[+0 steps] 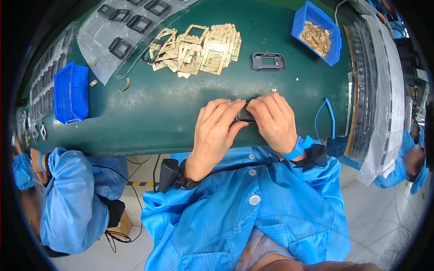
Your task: Assembling small plastic components into cases on a production line.
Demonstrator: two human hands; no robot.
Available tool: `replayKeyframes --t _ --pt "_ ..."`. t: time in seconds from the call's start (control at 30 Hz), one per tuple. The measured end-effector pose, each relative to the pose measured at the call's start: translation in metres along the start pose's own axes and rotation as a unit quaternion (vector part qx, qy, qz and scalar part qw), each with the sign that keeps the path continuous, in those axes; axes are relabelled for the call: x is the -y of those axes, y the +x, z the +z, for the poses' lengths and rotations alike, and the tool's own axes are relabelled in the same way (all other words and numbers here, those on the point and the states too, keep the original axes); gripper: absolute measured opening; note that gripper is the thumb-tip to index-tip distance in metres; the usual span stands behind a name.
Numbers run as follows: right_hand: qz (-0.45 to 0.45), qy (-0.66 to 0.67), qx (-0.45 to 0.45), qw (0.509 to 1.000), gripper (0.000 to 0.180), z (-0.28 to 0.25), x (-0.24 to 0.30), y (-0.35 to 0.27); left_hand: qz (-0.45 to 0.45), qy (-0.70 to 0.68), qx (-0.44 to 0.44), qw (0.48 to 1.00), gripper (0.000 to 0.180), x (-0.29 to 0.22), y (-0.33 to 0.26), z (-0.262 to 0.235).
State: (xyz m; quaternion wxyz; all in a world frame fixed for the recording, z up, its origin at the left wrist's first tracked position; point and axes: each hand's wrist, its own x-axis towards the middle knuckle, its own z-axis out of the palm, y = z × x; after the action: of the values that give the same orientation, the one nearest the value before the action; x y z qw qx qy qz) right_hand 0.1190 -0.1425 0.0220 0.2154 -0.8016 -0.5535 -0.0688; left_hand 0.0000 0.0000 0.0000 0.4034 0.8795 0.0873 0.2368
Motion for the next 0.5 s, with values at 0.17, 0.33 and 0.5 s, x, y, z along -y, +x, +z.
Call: replayKeyframes --t 0.17,0.33,0.5 --pt "0.0 0.075 -0.062 0.995 0.025 0.0024 -0.0066 0.0009 0.018 0.012 0.001 1.0 0.044 0.0003 0.0001 0.0" --pt "-0.018 0.054 -0.063 0.996 0.027 0.0018 -0.0039 0.0035 0.017 0.007 -0.001 1.0 0.043 0.0006 -0.0003 -0.001" --pt "-0.032 0.039 -0.075 0.996 0.029 0.0027 -0.0036 0.0028 0.015 0.002 0.003 1.0 0.041 0.0007 0.0006 -0.0008"
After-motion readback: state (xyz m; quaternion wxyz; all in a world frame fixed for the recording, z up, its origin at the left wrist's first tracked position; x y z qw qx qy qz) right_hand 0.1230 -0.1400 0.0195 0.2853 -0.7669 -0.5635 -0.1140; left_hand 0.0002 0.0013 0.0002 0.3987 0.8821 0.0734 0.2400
